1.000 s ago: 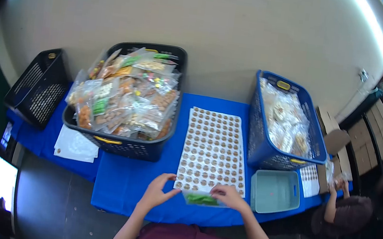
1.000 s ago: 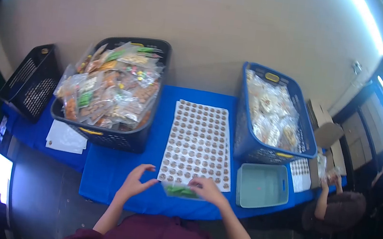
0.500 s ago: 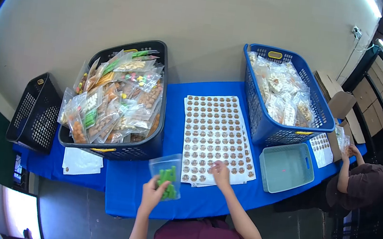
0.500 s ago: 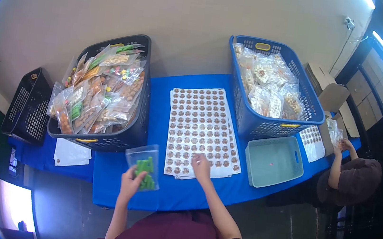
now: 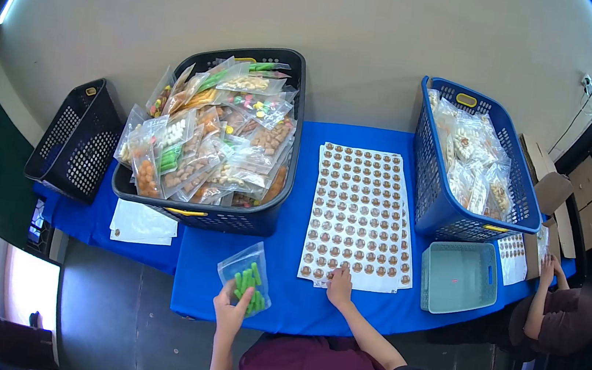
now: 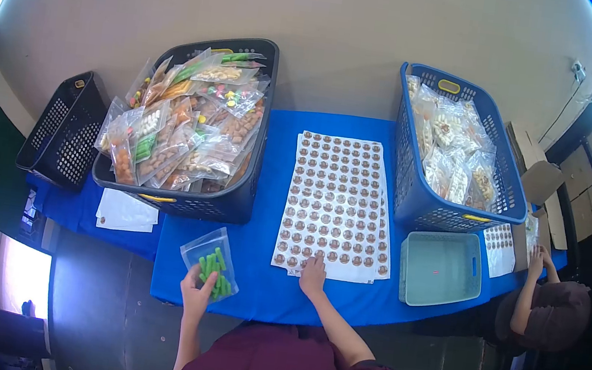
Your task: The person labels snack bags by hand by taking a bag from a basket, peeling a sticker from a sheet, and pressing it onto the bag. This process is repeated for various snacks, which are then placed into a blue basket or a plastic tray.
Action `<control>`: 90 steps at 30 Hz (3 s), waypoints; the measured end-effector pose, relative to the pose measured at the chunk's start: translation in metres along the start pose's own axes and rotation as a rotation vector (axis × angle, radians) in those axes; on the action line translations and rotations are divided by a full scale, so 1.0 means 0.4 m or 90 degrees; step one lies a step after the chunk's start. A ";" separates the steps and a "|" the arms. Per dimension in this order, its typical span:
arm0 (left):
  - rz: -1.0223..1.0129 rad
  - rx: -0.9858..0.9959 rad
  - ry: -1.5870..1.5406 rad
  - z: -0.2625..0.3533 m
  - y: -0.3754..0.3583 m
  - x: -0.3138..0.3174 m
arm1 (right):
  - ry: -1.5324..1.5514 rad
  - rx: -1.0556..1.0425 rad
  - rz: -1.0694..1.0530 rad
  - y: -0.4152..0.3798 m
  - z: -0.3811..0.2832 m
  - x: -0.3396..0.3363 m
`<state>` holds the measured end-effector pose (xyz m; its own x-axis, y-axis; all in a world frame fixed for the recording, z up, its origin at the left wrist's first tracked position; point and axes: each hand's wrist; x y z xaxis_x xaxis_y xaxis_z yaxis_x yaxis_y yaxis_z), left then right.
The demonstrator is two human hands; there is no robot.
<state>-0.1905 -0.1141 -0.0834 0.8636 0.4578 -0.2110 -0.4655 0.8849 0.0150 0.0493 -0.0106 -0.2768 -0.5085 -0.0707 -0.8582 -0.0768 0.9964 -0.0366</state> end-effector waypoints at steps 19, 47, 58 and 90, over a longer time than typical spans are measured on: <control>-0.033 0.017 -0.063 0.031 0.023 0.018 | 0.076 0.038 0.098 -0.006 -0.016 -0.002; -0.072 0.113 0.118 0.062 0.039 0.128 | 0.166 0.020 0.161 -0.012 -0.024 0.017; -0.273 0.117 0.150 0.098 -0.003 0.320 | 0.129 -0.053 0.185 -0.052 0.070 -0.062; -0.215 0.075 -0.042 0.193 -0.021 0.630 | 0.893 0.350 -0.405 -0.032 0.302 -0.195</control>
<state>0.0458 0.0003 -0.0613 0.9773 0.1385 -0.1605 -0.1290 0.9893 0.0681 0.1935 -0.0119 -0.2710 -0.8754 -0.1317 0.4651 -0.4256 0.6660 -0.6126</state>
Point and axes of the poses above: each hand's wrist, its own y-axis towards the middle knuckle, its own x-axis out of the palm, z = x × y
